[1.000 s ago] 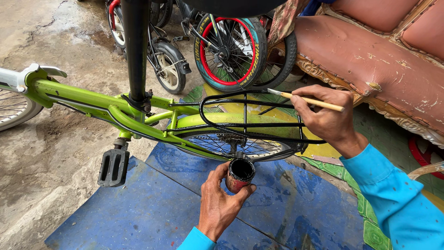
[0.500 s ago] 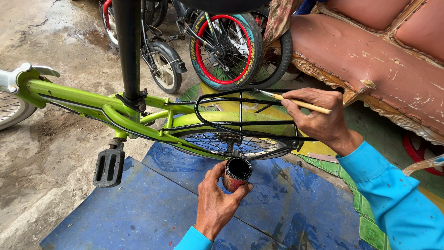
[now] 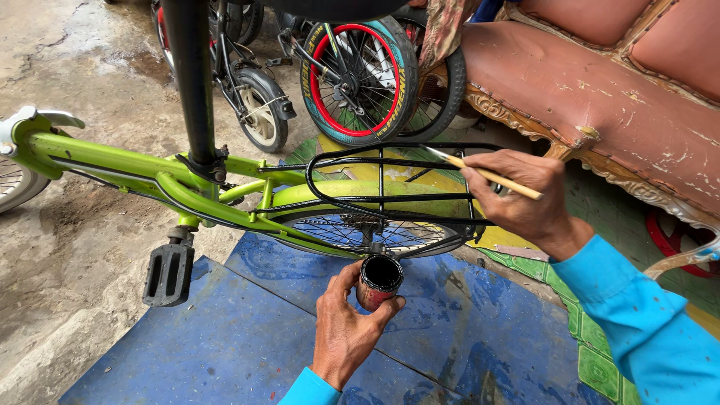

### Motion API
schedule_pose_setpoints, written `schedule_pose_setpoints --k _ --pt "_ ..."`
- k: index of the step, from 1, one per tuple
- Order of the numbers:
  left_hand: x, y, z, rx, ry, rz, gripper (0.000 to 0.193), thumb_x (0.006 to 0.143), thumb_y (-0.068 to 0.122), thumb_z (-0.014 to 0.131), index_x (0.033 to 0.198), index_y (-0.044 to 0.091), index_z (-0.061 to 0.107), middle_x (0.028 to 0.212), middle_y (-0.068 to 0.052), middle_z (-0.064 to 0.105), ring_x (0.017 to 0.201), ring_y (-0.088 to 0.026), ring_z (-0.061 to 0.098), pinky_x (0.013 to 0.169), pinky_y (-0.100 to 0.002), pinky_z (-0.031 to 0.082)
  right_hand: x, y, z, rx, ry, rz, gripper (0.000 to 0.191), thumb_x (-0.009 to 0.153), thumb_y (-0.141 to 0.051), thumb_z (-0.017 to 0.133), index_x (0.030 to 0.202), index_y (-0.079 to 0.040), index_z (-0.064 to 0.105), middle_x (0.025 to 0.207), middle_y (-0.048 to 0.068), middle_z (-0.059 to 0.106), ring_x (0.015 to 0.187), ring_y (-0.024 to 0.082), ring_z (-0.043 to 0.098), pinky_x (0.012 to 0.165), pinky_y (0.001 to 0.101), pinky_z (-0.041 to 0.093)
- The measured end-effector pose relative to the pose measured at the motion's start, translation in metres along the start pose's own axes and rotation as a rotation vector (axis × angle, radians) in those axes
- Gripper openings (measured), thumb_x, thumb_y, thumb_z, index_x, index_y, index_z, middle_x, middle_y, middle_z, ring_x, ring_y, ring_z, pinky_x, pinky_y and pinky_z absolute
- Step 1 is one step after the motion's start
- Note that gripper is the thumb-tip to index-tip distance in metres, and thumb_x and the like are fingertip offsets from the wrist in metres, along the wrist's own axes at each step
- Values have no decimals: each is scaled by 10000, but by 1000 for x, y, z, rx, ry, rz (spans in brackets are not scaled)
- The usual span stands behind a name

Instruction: The person paints the black metal rear rack of a green bicycle with black paint, using a small brush dipped from a paint can held in the other hand. They work the brush along the rack bars and fender area, reloading paint from the can repeatedly, while seated in front of the bicycle.

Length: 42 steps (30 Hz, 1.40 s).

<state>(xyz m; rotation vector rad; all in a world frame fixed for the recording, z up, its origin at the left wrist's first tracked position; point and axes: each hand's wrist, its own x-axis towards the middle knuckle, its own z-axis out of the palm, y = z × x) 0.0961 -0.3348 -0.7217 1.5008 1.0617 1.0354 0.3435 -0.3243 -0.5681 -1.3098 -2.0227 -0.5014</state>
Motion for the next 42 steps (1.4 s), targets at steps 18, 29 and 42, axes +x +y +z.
schedule_pose_setpoints --k 18,29,42 --pt "0 3 2 2 2 -3 605 621 258 920 1159 84 706 1074 -102 744 1019 -263 721 921 -387 547 -20 27 -22 -54 23 82 104 963 -49 780 1052 5 772 983 119 773 832 179 757 737 289 601" --pt "3 3 4 9 5 -7 612 617 264 920 1159 84 703 1087 -100 749 1021 -265 725 928 -382 548 -12 11 -18 -39 27 40 95 949 -37 777 1035 4 774 961 124 774 798 187 754 722 293 603" --pt "6 -1 0 -31 8 15 593 630 255 914 1157 78 708 1106 -103 755 1051 -253 733 955 -380 546 5 8 15 33 18 35 94 925 -38 792 1003 10 773 965 124 782 835 192 775 717 290 608"
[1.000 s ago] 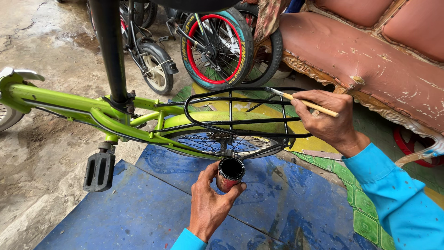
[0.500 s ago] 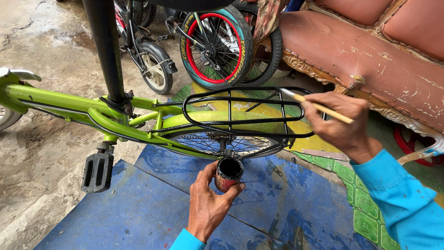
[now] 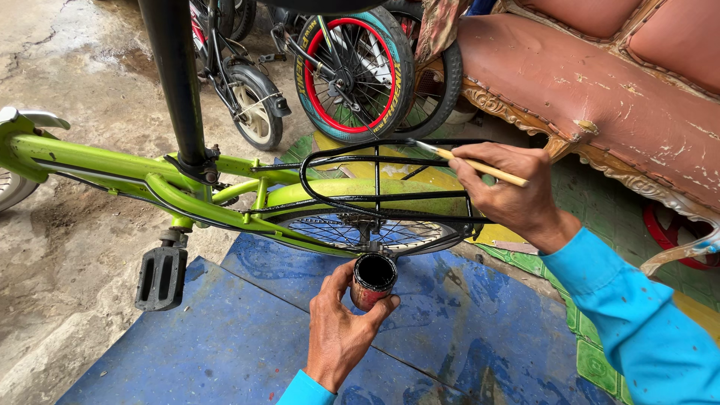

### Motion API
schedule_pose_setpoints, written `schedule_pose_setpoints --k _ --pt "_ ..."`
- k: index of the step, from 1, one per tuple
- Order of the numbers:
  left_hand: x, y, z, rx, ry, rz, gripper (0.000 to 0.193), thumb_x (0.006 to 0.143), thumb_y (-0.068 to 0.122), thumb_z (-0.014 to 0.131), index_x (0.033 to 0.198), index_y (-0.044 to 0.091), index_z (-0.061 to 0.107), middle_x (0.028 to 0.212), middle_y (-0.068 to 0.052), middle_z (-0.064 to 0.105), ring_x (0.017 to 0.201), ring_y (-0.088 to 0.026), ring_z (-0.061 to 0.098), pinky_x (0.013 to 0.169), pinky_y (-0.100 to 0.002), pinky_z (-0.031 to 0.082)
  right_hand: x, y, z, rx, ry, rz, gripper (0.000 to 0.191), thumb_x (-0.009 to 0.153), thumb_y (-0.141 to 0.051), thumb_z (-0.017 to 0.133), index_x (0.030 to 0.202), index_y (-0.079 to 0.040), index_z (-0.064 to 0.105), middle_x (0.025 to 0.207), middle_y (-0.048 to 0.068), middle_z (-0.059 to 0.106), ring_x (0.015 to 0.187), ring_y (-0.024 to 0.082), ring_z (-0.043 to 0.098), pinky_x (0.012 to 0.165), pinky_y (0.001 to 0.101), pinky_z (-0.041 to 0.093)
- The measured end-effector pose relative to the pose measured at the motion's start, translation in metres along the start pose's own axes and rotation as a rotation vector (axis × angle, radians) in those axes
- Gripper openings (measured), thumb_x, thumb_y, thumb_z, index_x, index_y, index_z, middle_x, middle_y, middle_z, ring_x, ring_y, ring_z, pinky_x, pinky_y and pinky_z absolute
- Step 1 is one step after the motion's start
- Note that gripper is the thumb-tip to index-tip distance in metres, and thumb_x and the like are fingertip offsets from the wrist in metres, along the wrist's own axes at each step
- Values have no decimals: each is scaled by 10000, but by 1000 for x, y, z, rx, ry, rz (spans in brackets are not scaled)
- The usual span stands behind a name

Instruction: The person paints the black metal rear rack of a green bicycle with black paint, using a small brush dipped from a paint can held in the other hand. They work the brush along the rack bars and fender area, reloading paint from the can repeatedly, while seated in front of the bicycle.

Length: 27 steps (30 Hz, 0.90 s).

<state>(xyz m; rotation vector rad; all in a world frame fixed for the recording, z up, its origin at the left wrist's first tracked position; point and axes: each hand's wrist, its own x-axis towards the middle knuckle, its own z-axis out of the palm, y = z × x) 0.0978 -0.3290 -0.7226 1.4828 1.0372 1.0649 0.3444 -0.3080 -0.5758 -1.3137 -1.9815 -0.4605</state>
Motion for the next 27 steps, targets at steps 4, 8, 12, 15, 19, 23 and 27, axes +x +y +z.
schedule_pose_setpoints --k 4,8,12,15,19,23,27 --pt "1 -1 3 34 -10 -43 613 623 266 917 1168 86 702 1111 -97 745 1035 -256 721 935 -383 547 -6 7 -8 -13 1 49 86 944 -50 780 1011 4 779 929 112 780 778 157 754 675 280 598" --pt "1 -2 4 36 -18 -32 601 633 270 915 1166 84 709 1089 -106 750 1024 -257 721 938 -388 545 -8 8 -15 -57 1 138 81 946 -56 776 1002 1 788 865 97 769 688 128 716 612 269 566" --pt "3 -2 7 46 -9 -21 615 625 270 922 1166 79 700 1099 -109 749 1017 -265 714 930 -392 539 0 6 -11 15 22 143 99 969 -73 771 1024 7 790 859 87 771 680 131 706 583 259 542" --pt "1 -3 11 41 -16 -19 614 626 274 917 1165 79 699 1089 -109 756 1010 -265 723 933 -387 541 14 7 2 310 -33 318 140 985 -100 722 1037 26 755 859 92 772 644 105 725 540 242 567" --pt "1 -4 11 30 -7 0 616 627 278 914 1167 77 698 1078 -111 760 1005 -267 731 931 -386 546 35 10 15 456 -51 434 159 966 -95 717 1010 52 757 828 122 765 581 115 690 507 242 554" --pt "2 -4 9 36 -10 6 612 627 269 918 1165 77 700 1088 -115 754 1004 -275 724 929 -390 538 42 15 16 533 -82 567 148 941 -85 718 960 55 760 801 130 762 543 113 665 488 233 534" --pt "3 -4 7 29 -12 -12 610 625 274 919 1163 84 701 1080 -111 756 1006 -268 728 932 -384 542 40 25 12 565 -55 664 143 926 -78 717 953 59 748 791 138 752 514 118 644 462 246 521"
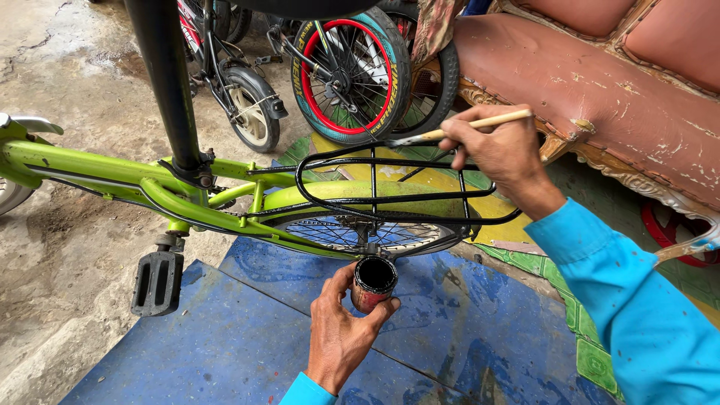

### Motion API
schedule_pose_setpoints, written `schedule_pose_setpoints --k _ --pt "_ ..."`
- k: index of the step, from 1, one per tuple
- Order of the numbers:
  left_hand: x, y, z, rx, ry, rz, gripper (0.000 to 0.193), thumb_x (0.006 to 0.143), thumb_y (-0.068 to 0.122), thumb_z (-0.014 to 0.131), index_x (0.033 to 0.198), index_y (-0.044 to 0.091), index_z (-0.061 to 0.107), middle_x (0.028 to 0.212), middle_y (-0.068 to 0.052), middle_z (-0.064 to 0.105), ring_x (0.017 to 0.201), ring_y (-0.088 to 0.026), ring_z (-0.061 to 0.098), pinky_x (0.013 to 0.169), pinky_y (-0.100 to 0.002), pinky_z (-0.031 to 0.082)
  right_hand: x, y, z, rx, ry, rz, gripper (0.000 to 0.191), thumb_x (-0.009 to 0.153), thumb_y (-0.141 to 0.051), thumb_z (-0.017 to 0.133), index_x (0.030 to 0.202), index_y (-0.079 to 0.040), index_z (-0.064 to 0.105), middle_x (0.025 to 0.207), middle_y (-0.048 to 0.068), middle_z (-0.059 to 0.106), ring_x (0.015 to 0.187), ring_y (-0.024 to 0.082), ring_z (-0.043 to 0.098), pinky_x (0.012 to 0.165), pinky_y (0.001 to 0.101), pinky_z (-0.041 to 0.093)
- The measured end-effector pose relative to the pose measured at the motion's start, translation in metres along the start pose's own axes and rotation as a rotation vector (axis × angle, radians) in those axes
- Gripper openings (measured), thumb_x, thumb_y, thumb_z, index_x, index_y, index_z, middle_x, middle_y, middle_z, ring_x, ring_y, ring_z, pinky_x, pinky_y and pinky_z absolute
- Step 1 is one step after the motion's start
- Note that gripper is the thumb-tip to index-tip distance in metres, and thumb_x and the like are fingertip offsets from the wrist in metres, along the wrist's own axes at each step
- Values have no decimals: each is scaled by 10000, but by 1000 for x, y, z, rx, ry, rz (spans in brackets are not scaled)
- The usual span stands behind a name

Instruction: The person paints the black metal rear rack of a green bicycle with black paint, using a small brush dipped from a paint can held in the other hand. They work the brush along the rack bars and fender area, reloading paint from the can repeatedly, while seated in front of the bicycle.

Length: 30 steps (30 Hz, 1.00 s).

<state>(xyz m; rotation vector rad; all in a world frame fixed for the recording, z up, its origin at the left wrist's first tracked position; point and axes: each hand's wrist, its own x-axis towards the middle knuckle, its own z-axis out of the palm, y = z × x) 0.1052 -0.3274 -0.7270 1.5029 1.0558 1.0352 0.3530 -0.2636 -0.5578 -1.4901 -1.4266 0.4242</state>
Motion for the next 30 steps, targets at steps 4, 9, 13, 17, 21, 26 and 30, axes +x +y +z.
schedule_pose_setpoints --k 4,9,13,17,21,26,30 --pt "-1 1 -1 14 -3 -22 608 625 274 916 1163 86 704 1059 -107 742 998 -271 717 905 -390 552 1 4 -13 -46 34 42 143 925 -63 714 948 76 741 792 142 744 529 121 644 469 246 522" --pt "0 2 -4 -5 -6 -20 613 626 274 921 1167 84 704 1062 -103 735 1010 -265 715 908 -389 548 10 0 -6 65 5 3 138 933 -65 713 976 64 739 808 146 740 532 127 642 474 243 519" --pt "-1 3 -7 -18 1 -10 626 621 274 918 1176 82 701 1063 -106 736 1011 -265 718 916 -386 545 23 -7 24 114 -42 60 134 903 -73 722 931 58 728 777 153 736 519 141 657 445 254 512" --pt "0 1 -11 3 -2 -45 616 620 282 916 1165 85 704 1059 -104 735 998 -271 716 906 -391 549 33 -12 41 60 -72 129 127 887 -73 718 911 50 732 762 152 744 504 145 651 419 250 452" --pt "1 0 -13 2 11 -16 622 620 283 921 1166 81 701 1064 -107 731 1004 -277 711 907 -398 544 41 -8 38 50 -61 131 124 892 -73 710 902 49 732 760 146 740 505 132 646 432 250 490" --pt "3 -1 -11 1 10 -26 616 617 281 921 1158 84 704 1048 -107 735 994 -274 718 906 -394 548 41 3 16 51 -52 158 119 902 -85 711 907 32 736 760 130 731 504 127 644 433 241 452" --pt "4 0 -7 3 15 -28 611 613 270 922 1153 82 707 1043 -107 737 990 -275 718 902 -390 549 38 10 -3 73 -26 177 113 904 -85 714 896 25 737 763 118 732 508 117 637 449 236 487"
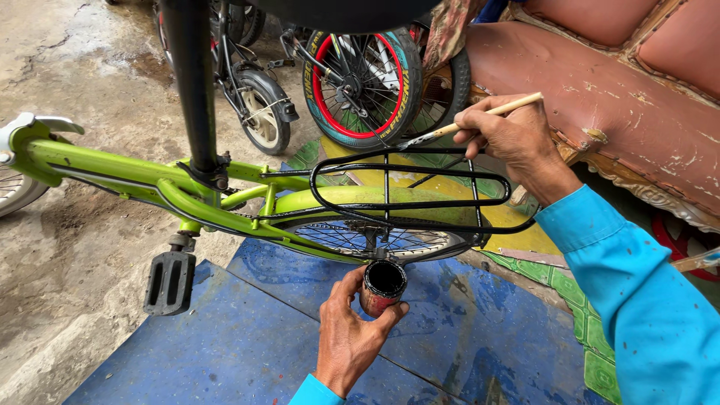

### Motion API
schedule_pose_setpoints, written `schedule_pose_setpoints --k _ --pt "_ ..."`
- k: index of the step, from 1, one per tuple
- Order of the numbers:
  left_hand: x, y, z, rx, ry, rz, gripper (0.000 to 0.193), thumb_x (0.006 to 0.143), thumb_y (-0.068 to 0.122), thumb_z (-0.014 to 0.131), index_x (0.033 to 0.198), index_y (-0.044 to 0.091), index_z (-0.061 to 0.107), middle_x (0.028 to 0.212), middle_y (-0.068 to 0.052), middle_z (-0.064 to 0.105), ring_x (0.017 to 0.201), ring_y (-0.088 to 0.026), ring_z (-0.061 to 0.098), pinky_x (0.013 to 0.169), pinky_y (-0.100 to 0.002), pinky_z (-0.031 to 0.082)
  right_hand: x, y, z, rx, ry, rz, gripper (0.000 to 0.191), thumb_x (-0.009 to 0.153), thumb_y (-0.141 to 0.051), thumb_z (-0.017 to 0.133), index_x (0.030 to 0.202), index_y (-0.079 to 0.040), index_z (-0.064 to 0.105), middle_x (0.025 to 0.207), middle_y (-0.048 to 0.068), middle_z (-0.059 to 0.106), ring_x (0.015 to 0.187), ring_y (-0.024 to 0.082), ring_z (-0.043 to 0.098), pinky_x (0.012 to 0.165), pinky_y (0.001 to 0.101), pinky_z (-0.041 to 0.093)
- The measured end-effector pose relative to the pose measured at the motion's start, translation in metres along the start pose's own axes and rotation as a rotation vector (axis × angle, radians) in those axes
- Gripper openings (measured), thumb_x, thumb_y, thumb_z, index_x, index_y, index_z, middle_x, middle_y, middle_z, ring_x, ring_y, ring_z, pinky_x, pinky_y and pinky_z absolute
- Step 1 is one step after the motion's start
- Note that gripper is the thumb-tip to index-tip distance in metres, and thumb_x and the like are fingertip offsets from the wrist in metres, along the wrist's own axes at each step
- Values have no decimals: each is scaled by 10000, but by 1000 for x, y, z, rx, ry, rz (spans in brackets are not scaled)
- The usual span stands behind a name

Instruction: The person paints the black metal rear rack of a green bicycle with black paint, using a small brush dipped from a paint can held in the other hand. They work the brush along the rack bars and fender area, reloading paint from the can repeatedly, while seated in front of the bicycle.

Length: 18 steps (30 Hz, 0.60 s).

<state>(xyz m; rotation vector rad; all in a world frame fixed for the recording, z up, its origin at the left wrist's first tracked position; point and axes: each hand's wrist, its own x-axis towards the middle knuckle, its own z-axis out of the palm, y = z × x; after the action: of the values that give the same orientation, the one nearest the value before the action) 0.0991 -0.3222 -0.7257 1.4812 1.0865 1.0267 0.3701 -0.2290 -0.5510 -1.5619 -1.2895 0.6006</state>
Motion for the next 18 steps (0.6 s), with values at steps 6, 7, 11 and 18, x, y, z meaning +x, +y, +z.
schedule_pose_setpoints --k 6,7,11,18 --pt "2 0 7 4 -11 3 609 619 260 920 1159 74 707 1061 -114 745 1001 -273 722 909 -389 550 -5 10 -27 -42 57 8 110 913 -78 723 908 31 733 776 123 729 518 118 636 449 229 458" --pt "3 0 8 4 -10 3 611 619 261 918 1161 72 706 1066 -114 749 1000 -272 724 909 -388 553 -5 12 -32 -21 57 10 109 914 -73 721 915 36 734 778 124 730 521 118 637 456 229 471" --pt "5 -2 15 -6 -12 -23 629 618 259 919 1176 70 697 1097 -113 751 1035 -263 730 937 -386 548 -10 18 -52 11 57 -14 98 911 -50 715 931 43 740 786 131 737 537 123 652 478 234 514" --pt "6 -4 21 14 -39 -43 632 627 255 918 1196 84 703 1117 -102 749 1038 -259 731 950 -387 546 -49 16 -75 -426 116 -475 118 1001 -53 713 997 61 744 842 139 745 662 135 709 567 249 555"
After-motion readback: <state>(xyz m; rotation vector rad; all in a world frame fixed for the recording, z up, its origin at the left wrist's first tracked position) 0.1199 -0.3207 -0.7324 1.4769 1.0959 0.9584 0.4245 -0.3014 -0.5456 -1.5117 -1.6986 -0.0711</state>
